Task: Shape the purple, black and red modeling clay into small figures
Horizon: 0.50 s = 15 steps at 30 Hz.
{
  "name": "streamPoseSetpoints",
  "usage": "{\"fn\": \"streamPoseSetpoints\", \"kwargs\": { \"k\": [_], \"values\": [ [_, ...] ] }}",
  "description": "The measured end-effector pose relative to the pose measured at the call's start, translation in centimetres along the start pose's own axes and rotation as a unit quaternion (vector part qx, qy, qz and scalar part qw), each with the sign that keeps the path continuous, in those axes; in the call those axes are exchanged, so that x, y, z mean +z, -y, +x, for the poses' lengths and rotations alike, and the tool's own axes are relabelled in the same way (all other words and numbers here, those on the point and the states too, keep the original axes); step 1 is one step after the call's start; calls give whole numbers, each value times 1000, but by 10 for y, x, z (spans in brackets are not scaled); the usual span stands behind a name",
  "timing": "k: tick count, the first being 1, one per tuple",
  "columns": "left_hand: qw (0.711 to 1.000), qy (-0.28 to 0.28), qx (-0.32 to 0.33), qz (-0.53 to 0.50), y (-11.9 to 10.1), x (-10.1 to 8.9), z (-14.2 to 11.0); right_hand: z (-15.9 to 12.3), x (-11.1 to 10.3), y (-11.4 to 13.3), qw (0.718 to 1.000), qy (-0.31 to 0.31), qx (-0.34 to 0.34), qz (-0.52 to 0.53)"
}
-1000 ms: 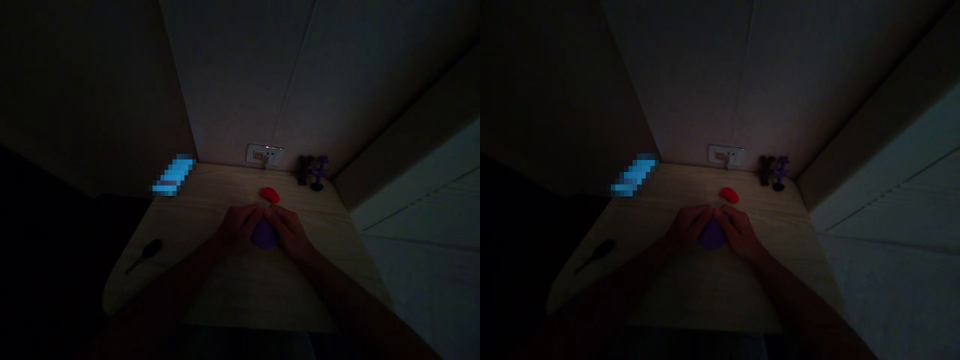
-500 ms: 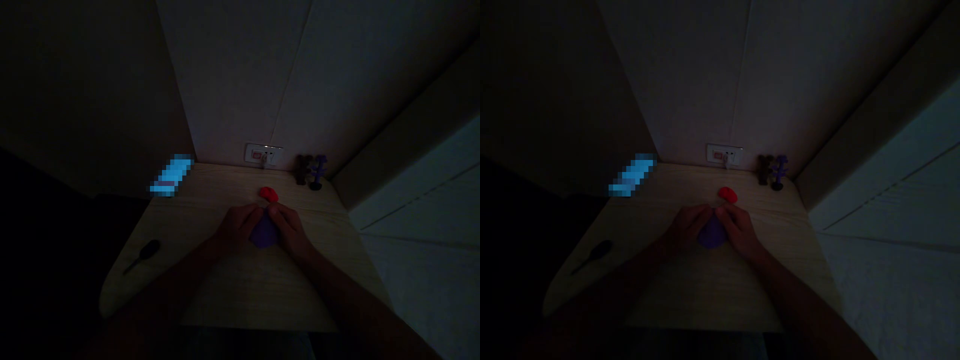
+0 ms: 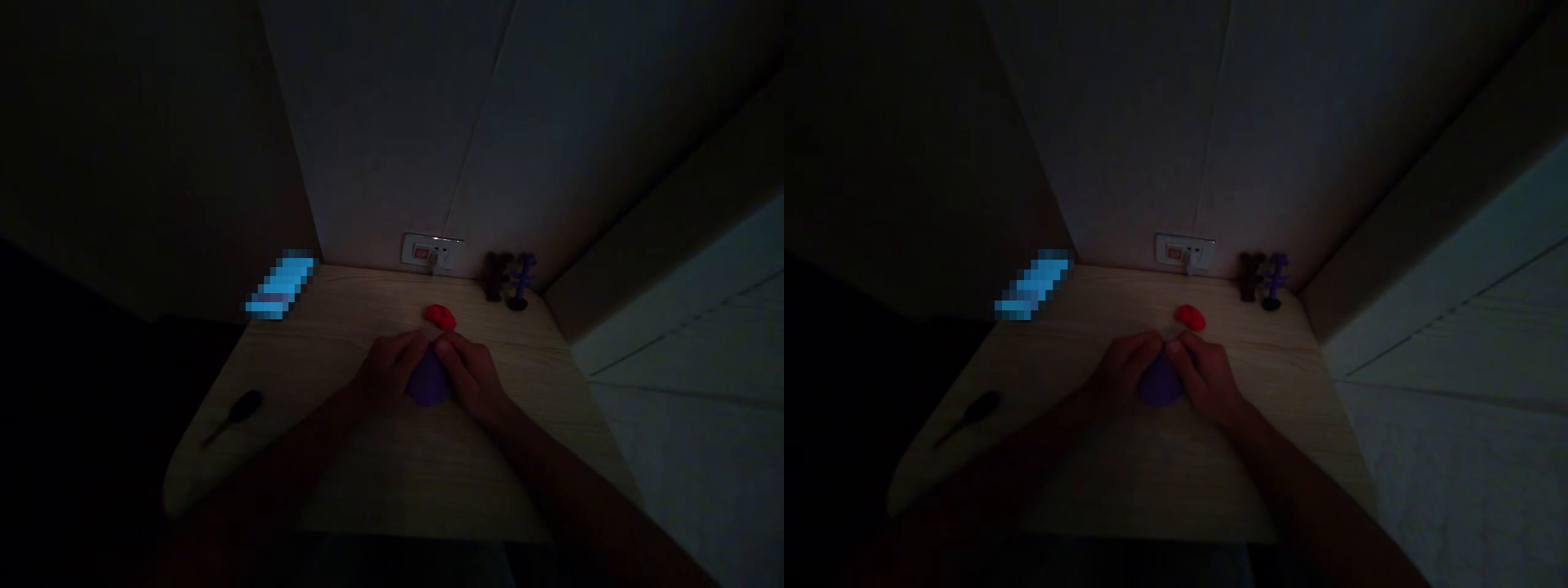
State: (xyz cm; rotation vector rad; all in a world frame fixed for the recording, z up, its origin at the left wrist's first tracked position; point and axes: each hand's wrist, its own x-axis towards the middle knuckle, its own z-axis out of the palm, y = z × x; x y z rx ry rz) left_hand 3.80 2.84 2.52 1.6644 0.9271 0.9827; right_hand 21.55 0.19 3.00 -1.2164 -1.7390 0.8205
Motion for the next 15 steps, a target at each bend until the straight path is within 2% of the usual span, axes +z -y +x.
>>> {"fn": "streamPoseSetpoints", "kwargs": {
  "k": [4,6,10,12,15],
  "values": [
    [999,-33,6,-3,1,-2,0,0,1,-2,1000,-1,0,-22],
    [999,-25,3,-20,3,-1,0,0,2,-3,999,-9,2,-32],
    [997,-19,-48,-49,4,1,1,0,2,-3,999,-23,18,-17],
    [997,-33,-59,-30,2,2,2,0,2,-3,999,-31,20,6],
    [998,-44,-27,20,-2,2,3,0,2,-2,999,-36,18,17]
  ]
}}
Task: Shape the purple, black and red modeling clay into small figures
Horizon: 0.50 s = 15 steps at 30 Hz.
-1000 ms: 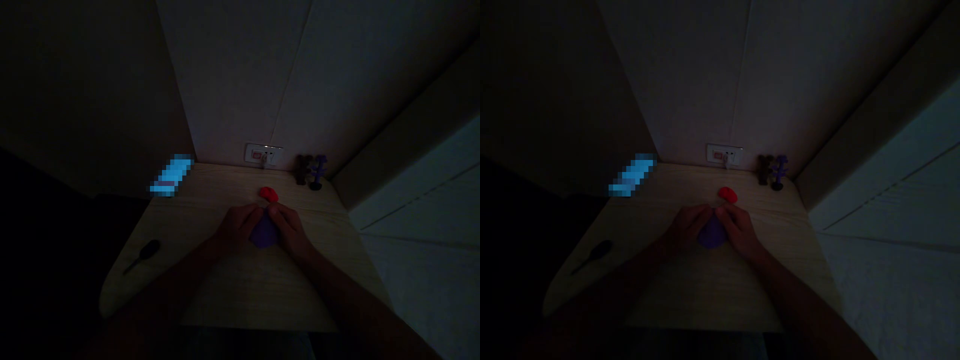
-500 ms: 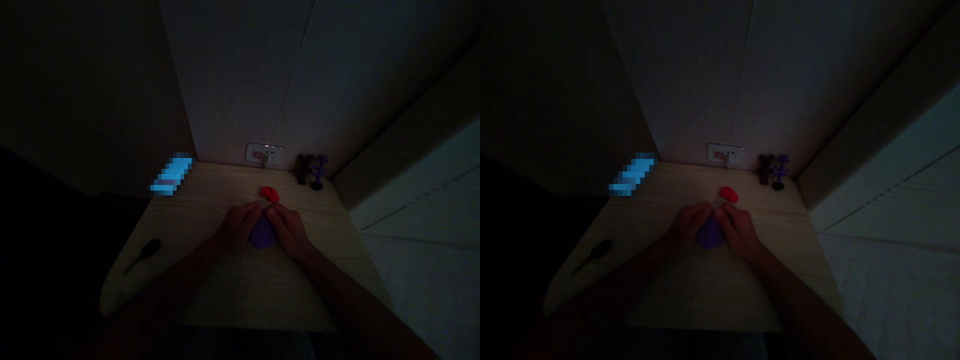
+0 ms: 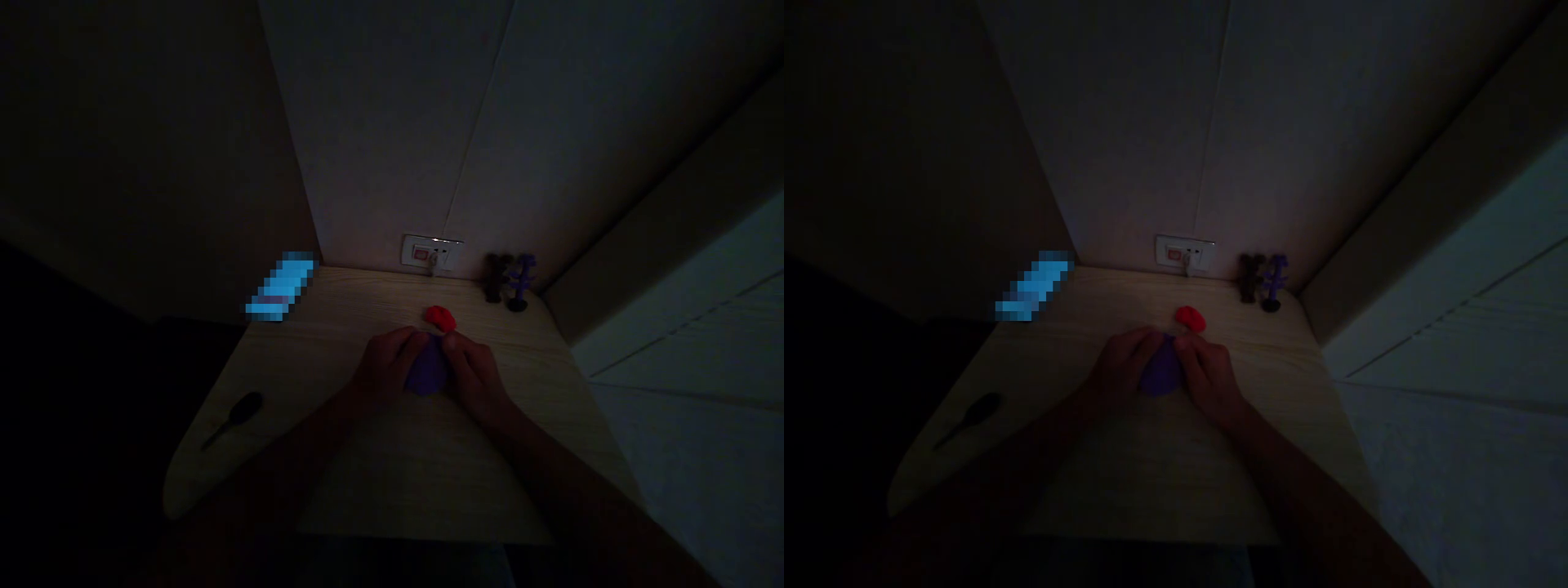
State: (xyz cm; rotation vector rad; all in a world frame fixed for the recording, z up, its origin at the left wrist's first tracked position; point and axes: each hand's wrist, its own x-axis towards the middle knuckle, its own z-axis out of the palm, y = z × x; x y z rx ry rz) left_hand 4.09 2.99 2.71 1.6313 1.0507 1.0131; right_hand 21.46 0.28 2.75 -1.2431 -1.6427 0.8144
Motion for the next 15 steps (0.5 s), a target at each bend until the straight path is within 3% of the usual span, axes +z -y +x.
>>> {"fn": "streamPoseSetpoints", "kwargs": {
  "k": [9,15],
  "values": [
    [997,36,-25,-65,1,0,1,0,1,0,1000,4,13,9],
    [999,6,5,-38,-2,-2,1,-2,1,0,999,0,34,34]
  ]
}}
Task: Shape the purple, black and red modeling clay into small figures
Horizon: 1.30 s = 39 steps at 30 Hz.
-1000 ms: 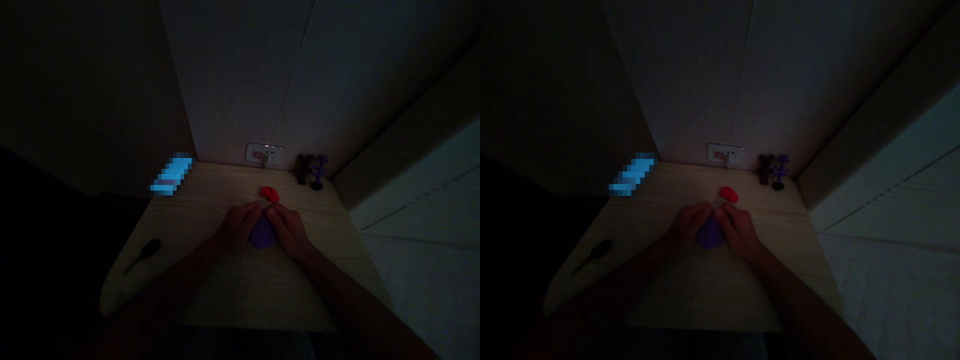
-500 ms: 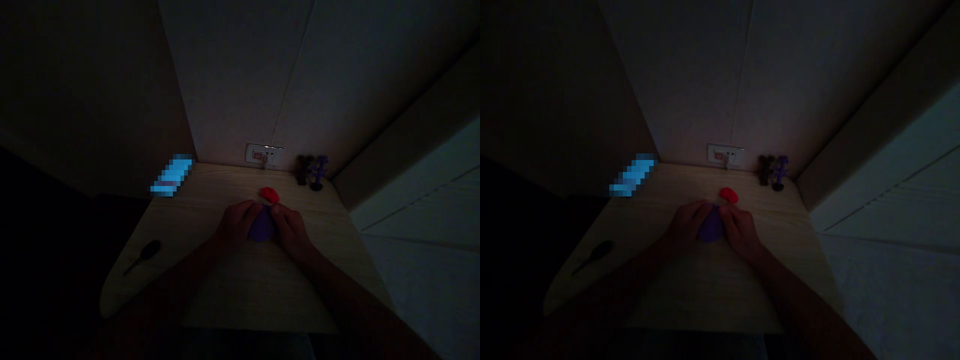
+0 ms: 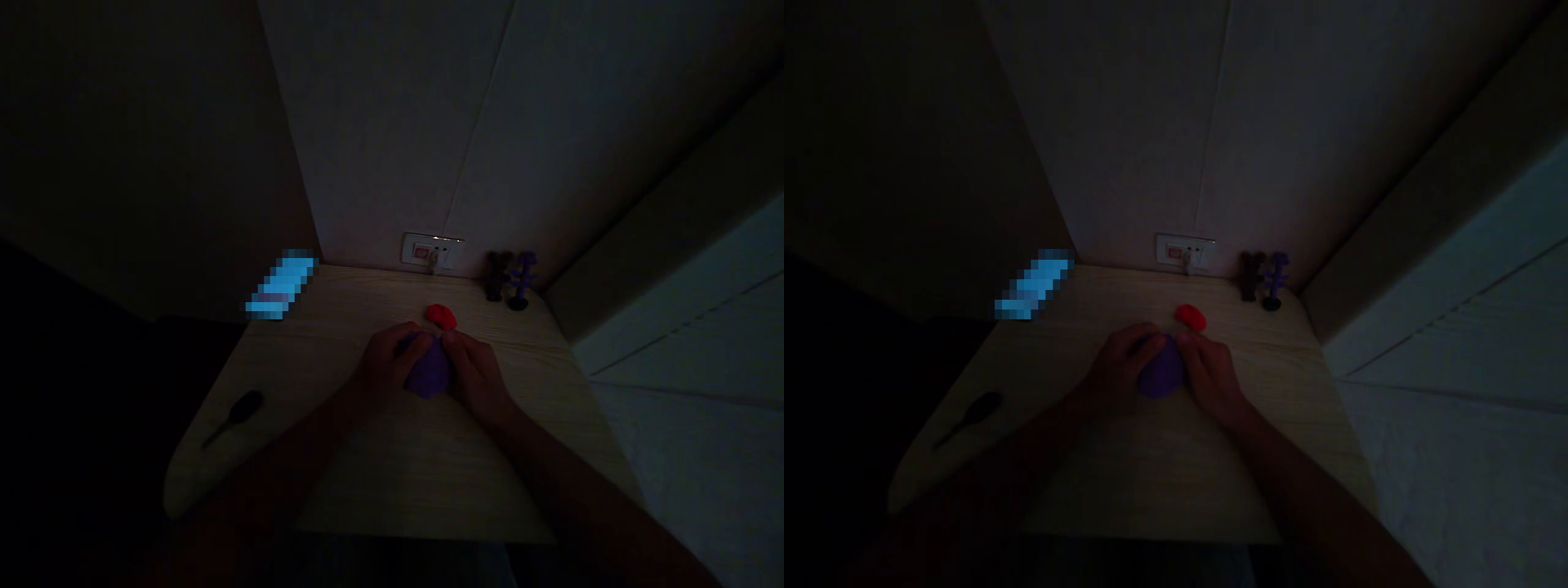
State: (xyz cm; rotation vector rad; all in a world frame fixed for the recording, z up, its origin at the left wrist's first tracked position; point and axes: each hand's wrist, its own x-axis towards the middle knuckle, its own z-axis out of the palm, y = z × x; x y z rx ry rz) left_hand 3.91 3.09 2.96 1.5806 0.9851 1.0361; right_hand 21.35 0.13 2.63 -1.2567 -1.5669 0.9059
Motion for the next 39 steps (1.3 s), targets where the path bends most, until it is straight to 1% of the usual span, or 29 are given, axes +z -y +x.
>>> {"fn": "streamPoseSetpoints", "kwargs": {
  "k": [5,7,12,14,16,18,20,22,24,25,28,31,36,39],
  "values": [
    [999,20,9,-42,1,-1,1,2,-1,7,999,0,-40,-28],
    [999,23,8,-31,1,-1,1,2,-1,7,999,5,-36,-26],
    [1000,8,10,17,-1,-1,-1,1,0,-3,999,41,4,21],
    [1000,4,16,23,-2,-2,-1,1,0,-5,999,49,4,21],
    [1000,-6,21,15,-3,-2,0,2,1,-4,999,47,-3,9],
    [1000,-11,21,-18,-1,-1,2,2,1,-1,999,32,-14,-2],
    [997,0,-9,-73,3,1,2,3,1,2,1000,11,-22,-4],
    [990,34,-64,-124,7,3,2,4,0,4,1000,-10,-21,0],
    [982,67,-108,-142,10,5,2,4,0,3,1000,-25,-11,10],
    [980,73,-117,-142,11,6,1,4,0,2,999,-28,-3,22],
    [984,61,-110,-124,11,6,0,4,1,-2,997,-5,24,70],
    [988,49,-97,-107,10,5,0,3,1,-6,996,21,32,76],
    [984,77,-100,-127,13,3,0,2,2,-3,996,33,30,71],
    [989,69,-90,-98,13,2,-2,1,2,-2,995,36,39,79]
  ]
}}
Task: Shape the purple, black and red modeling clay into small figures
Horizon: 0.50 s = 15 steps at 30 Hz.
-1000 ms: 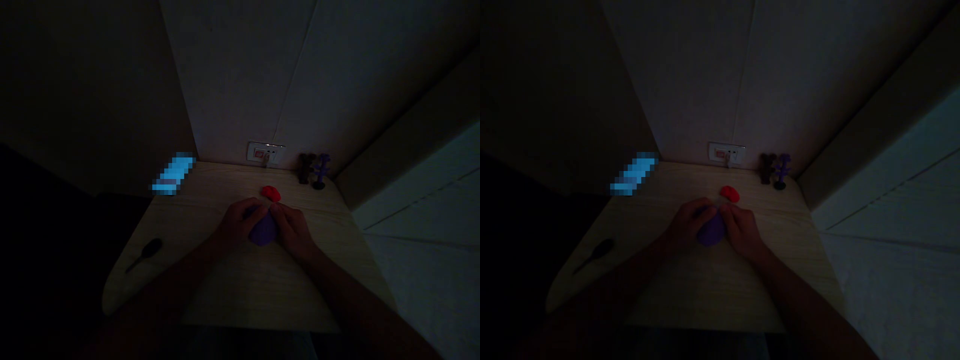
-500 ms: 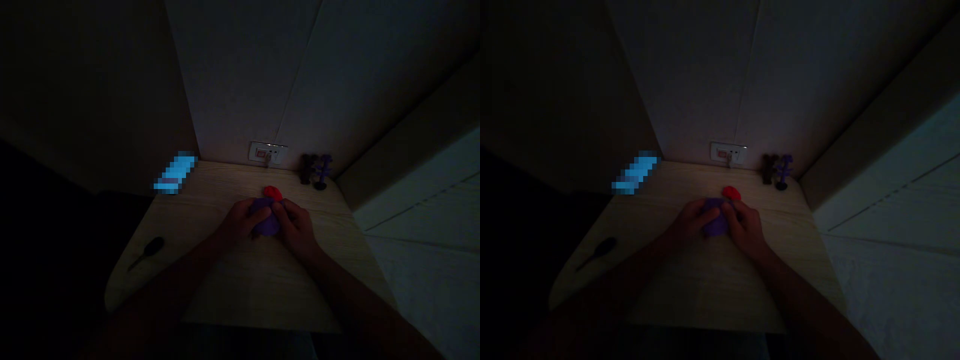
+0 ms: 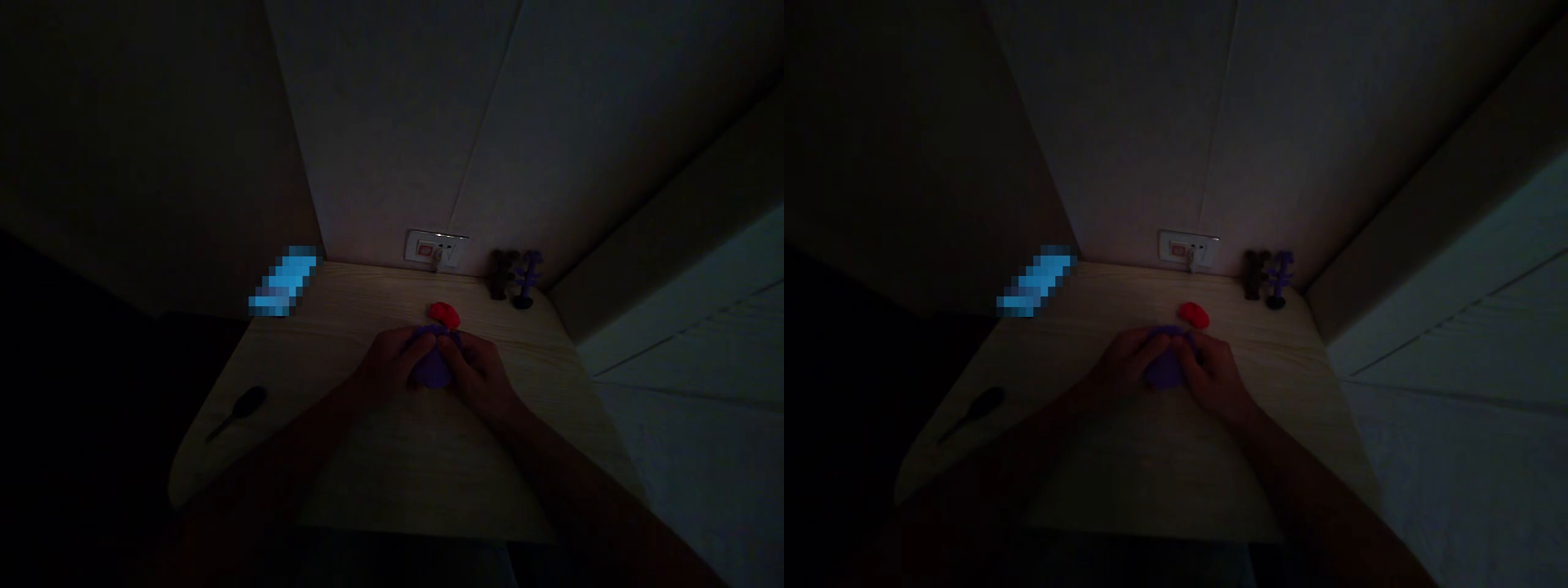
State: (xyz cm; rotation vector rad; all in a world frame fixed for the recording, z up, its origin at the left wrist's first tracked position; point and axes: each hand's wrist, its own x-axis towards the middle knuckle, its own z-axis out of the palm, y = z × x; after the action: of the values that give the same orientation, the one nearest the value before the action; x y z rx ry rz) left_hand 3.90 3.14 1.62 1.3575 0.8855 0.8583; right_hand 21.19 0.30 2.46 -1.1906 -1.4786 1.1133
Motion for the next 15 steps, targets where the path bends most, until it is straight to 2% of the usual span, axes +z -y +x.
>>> {"fn": "streamPoseSetpoints", "kwargs": {
  "k": [4,7,11,15],
  "values": [
    [997,-24,31,70,-2,0,-3,0,0,1,999,16,24,17],
    [995,-33,40,80,-2,1,-4,-1,1,4,999,39,28,14],
    [997,-37,27,68,-3,2,-5,-1,3,11,999,33,7,2],
    [987,-46,57,141,-9,0,-6,-2,3,7,999,27,25,26]
  ]
}}
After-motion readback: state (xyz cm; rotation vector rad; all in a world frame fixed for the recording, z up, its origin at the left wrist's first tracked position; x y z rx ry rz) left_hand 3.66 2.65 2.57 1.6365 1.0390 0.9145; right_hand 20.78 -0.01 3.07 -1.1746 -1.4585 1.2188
